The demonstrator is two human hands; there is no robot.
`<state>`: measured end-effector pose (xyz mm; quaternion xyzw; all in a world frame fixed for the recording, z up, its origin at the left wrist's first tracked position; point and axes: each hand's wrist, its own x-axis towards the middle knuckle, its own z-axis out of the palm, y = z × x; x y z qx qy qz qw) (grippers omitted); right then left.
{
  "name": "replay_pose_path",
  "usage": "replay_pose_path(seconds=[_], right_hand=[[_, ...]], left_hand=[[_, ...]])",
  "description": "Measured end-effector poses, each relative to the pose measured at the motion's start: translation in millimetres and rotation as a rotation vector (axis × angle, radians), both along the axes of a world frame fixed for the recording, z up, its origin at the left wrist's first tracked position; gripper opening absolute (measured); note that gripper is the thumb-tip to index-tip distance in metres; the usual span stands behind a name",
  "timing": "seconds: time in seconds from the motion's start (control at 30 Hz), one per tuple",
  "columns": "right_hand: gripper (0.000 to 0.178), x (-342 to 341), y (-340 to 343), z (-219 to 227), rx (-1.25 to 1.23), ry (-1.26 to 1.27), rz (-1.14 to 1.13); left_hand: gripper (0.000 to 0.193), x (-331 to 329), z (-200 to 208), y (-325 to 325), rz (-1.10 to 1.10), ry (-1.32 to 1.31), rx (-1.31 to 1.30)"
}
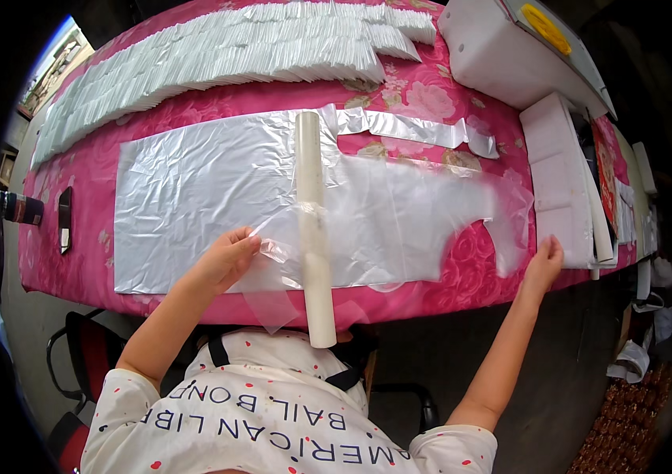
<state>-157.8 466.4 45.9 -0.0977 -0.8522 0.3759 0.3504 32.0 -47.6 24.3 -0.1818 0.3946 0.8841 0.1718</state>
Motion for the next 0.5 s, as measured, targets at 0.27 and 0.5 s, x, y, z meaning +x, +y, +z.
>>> replay_pose_path(seconds=[0.27, 0.5], right_hand=[[0.040, 163, -232, 50, 0.335, -0.839, 0.768], [0.049, 186, -265, 25, 0.200, -1.253, 0.988]], left_hand=[[0.012, -1, -5, -15, -0.065, -0.113, -0.088], [0.015, 24, 4, -116, -0.048, -0.133, -0.438]])
